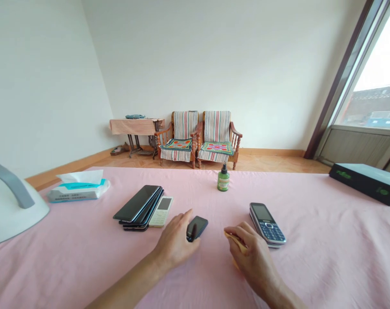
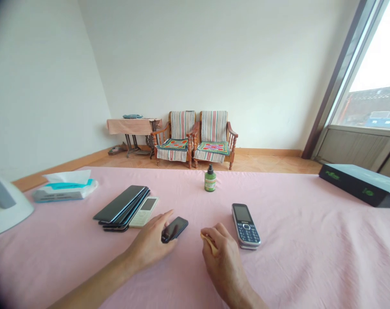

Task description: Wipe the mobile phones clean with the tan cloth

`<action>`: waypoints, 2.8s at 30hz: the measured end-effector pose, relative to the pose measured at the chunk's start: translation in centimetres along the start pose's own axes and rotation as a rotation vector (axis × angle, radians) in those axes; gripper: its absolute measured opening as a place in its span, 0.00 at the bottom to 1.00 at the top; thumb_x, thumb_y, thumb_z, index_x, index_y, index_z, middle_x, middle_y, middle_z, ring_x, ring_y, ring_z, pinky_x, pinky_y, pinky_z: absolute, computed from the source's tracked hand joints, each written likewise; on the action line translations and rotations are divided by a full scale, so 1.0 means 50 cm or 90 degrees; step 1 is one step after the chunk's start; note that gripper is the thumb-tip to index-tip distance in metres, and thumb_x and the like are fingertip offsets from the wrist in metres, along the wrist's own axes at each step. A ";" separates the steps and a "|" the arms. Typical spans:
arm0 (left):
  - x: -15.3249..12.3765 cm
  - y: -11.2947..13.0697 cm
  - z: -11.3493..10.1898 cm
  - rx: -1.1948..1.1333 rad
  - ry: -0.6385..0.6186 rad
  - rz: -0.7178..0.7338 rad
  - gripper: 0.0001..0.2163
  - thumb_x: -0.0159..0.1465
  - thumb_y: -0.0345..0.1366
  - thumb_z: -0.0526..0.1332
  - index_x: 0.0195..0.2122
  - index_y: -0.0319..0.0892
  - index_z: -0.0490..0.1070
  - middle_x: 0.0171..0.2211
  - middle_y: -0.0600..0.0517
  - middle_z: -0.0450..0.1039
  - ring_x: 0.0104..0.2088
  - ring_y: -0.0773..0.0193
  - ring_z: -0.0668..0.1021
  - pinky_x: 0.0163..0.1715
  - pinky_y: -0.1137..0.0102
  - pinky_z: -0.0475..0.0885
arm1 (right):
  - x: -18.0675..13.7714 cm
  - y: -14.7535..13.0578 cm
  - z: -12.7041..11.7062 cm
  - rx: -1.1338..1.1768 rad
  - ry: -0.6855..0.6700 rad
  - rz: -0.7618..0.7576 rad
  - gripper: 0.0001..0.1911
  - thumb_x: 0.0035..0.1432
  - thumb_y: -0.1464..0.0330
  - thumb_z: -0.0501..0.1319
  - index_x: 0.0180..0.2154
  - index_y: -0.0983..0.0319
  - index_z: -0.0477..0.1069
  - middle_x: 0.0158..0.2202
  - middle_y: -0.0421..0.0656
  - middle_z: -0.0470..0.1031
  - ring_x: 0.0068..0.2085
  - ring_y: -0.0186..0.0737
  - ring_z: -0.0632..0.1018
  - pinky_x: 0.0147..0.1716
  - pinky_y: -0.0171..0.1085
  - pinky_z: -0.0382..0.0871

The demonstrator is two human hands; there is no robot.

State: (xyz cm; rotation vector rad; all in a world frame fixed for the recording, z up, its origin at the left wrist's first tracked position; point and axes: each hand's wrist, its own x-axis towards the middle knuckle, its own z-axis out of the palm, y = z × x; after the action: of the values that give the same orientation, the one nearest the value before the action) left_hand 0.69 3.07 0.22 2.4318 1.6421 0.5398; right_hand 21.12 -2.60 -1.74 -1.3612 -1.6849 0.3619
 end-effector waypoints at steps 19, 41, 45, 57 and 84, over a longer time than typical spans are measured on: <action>-0.035 0.026 -0.011 -0.241 -0.123 0.156 0.49 0.45 0.46 0.71 0.64 0.43 0.47 0.61 0.41 0.55 0.60 0.47 0.58 0.60 0.53 0.52 | 0.003 -0.004 -0.008 -0.007 0.020 0.029 0.09 0.59 0.71 0.54 0.38 0.62 0.72 0.33 0.44 0.71 0.32 0.38 0.75 0.32 0.34 0.67; -0.026 0.006 0.010 -0.187 -0.187 0.225 0.61 0.37 0.54 0.71 0.66 0.41 0.37 0.58 0.39 0.57 0.56 0.40 0.61 0.57 0.46 0.51 | 0.036 0.001 0.039 -0.066 -0.098 0.017 0.13 0.54 0.80 0.53 0.29 0.63 0.74 0.30 0.43 0.70 0.32 0.37 0.73 0.33 0.33 0.64; -0.025 0.009 0.008 -0.194 -0.181 0.224 0.61 0.36 0.54 0.72 0.66 0.42 0.36 0.56 0.39 0.59 0.54 0.40 0.62 0.56 0.45 0.53 | 0.006 -0.003 0.038 -0.025 -0.101 0.025 0.12 0.53 0.80 0.54 0.29 0.64 0.74 0.29 0.42 0.70 0.31 0.36 0.73 0.31 0.32 0.64; -0.019 0.001 -0.002 -0.164 -0.233 0.228 0.59 0.35 0.59 0.70 0.64 0.40 0.45 0.60 0.38 0.55 0.58 0.39 0.58 0.59 0.47 0.50 | 0.025 0.002 0.031 -0.012 -0.106 0.052 0.12 0.51 0.79 0.54 0.27 0.63 0.75 0.28 0.42 0.72 0.30 0.36 0.74 0.31 0.32 0.64; -0.021 0.017 0.000 -0.145 -0.147 0.202 0.41 0.29 0.58 0.71 0.43 0.43 0.63 0.43 0.47 0.63 0.44 0.46 0.67 0.49 0.50 0.61 | 0.045 -0.039 0.073 -0.215 -0.104 -0.049 0.12 0.60 0.77 0.54 0.30 0.61 0.74 0.31 0.45 0.70 0.36 0.41 0.69 0.37 0.38 0.60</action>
State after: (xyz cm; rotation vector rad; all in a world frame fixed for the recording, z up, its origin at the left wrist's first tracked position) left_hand 1.07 1.79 0.26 2.4828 1.0525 0.4388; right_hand 17.09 -0.20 -1.31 -1.5369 -1.9946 0.1508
